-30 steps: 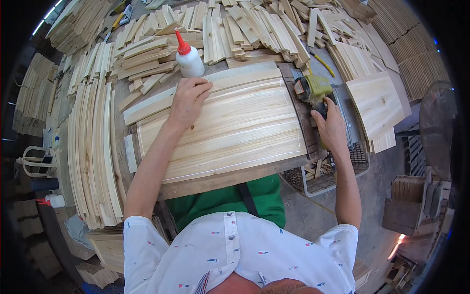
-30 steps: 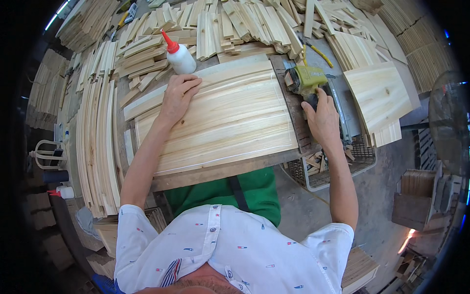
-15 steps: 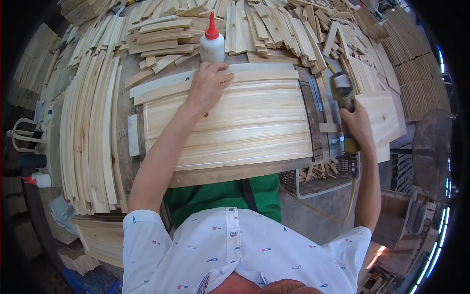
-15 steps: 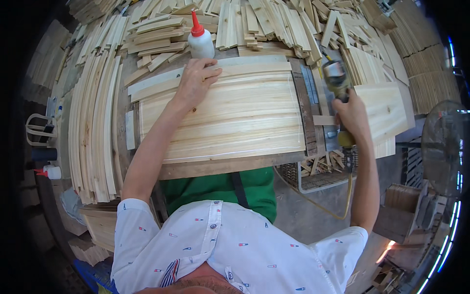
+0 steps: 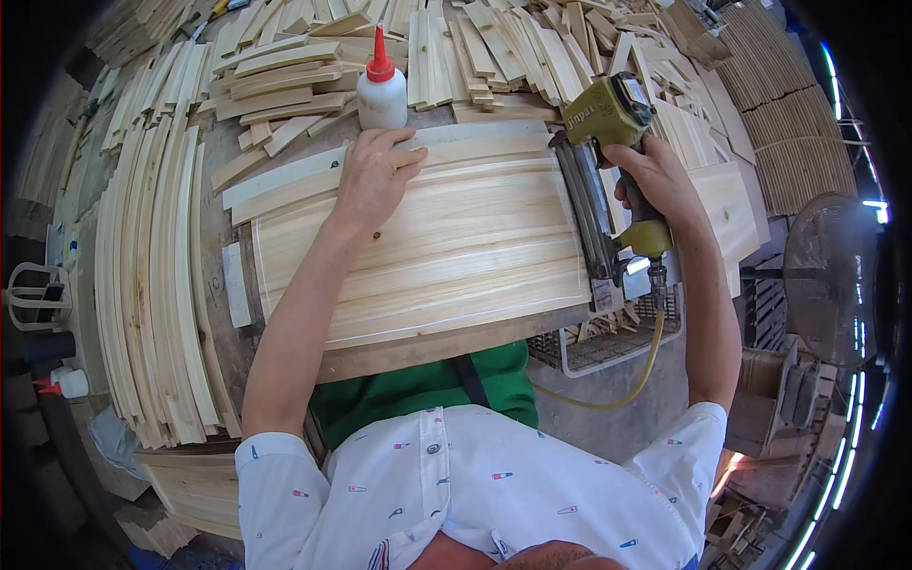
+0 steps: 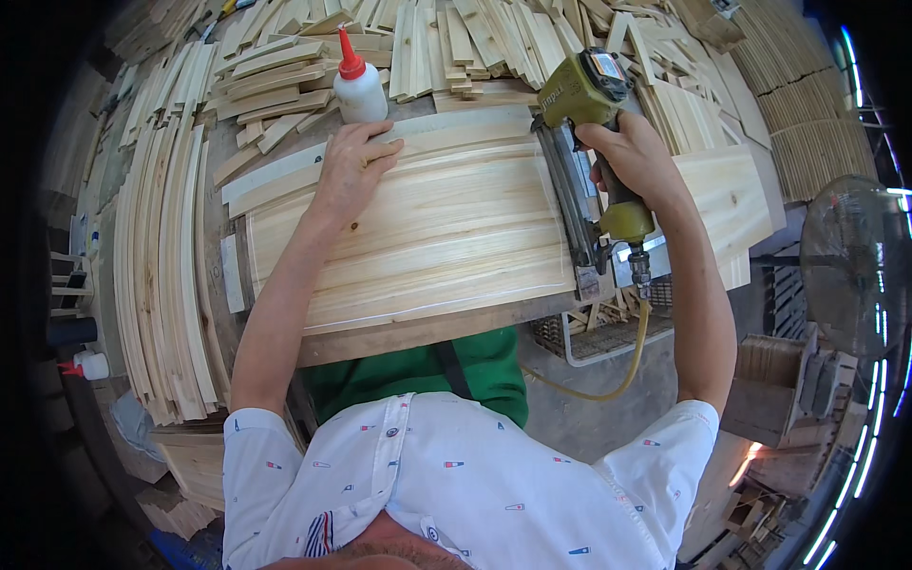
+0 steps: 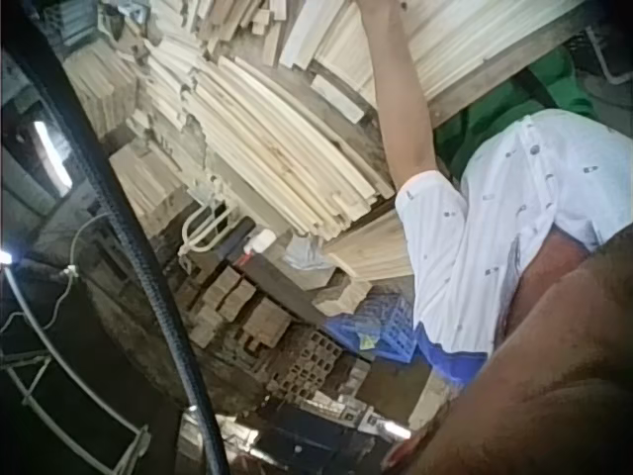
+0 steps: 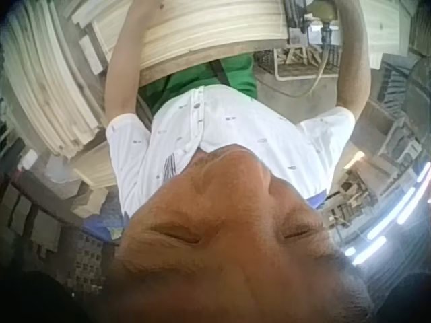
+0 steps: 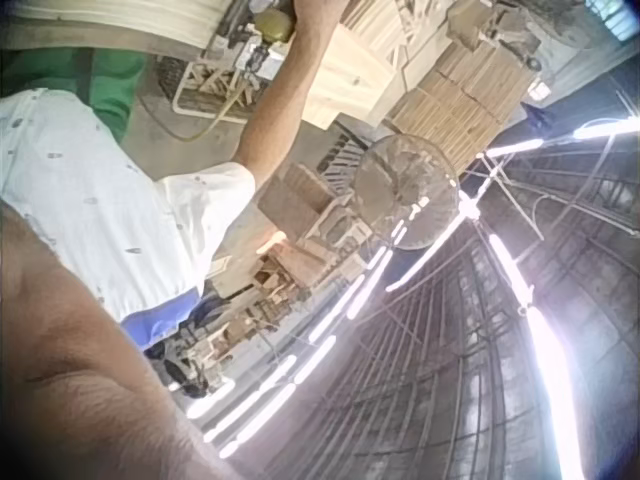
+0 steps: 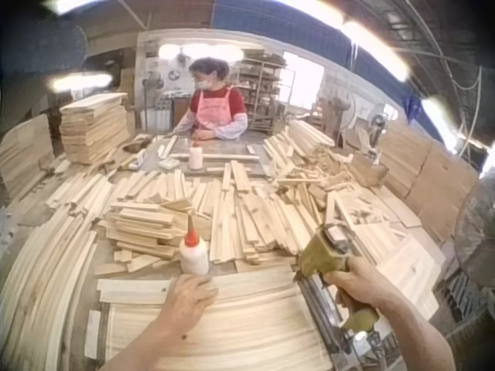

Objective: Assembling wooden panels by applying glue and using a pneumatic nail gun to attach wooden strips.

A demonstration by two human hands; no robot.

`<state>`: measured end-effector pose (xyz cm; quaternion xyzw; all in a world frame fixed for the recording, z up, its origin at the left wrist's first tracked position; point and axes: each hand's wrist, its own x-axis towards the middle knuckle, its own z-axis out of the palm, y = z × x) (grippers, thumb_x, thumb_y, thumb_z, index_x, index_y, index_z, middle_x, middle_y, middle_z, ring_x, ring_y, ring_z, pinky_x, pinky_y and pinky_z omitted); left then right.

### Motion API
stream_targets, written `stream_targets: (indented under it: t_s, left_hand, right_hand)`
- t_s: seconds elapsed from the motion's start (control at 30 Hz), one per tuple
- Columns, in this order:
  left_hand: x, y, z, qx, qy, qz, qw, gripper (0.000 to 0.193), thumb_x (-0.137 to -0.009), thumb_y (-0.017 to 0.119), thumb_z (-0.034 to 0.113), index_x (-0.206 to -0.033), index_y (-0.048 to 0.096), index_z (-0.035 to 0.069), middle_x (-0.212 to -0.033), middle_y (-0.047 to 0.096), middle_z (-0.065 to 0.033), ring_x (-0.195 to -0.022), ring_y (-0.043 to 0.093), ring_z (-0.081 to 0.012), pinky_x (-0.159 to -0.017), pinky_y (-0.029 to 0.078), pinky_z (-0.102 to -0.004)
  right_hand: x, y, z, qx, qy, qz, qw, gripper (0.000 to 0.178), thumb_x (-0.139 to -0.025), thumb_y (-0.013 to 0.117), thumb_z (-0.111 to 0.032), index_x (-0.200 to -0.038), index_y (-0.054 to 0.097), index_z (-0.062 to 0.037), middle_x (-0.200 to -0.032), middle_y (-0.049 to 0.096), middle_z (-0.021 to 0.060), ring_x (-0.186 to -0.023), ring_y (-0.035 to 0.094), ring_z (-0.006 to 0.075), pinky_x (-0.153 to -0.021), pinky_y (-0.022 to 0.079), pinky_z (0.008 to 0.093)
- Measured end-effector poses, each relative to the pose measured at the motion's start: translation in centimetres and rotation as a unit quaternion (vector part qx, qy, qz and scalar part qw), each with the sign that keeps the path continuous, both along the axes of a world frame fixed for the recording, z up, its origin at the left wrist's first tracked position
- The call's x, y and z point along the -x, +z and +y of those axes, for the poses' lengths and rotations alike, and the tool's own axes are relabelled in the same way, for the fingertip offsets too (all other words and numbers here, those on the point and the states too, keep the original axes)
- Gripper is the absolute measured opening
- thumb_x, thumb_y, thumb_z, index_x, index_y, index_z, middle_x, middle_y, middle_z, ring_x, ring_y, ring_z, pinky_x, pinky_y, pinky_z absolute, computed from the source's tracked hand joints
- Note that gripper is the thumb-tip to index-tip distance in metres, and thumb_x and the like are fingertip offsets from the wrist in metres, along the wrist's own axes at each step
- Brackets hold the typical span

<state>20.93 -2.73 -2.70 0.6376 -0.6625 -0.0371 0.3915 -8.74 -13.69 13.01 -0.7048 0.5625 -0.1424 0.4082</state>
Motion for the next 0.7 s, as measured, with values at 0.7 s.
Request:
stream_targets:
  t_s: [0.7]
  left_hand:
    - [-13.6,0.4,14.4,-0.046,0.272,0.057,0.960,0.026,-0.078,0.069,0.008,-0.104,0.070,0.004,-0.106,0.062,-0.0149,-0.104,0.058,-0.0305,-0.092,0.046,-0.0387]
  right_hand:
    - [-2.3,1.4,5.2,-0.023,0.042,-0.063,0.997,0.025,-0.090,0.060,-0.023,-0.099,0.057,0.0005,-0.062,0.055,0.0034,-0.047,0.054,0.0111,-0.043,0.043,0.0255]
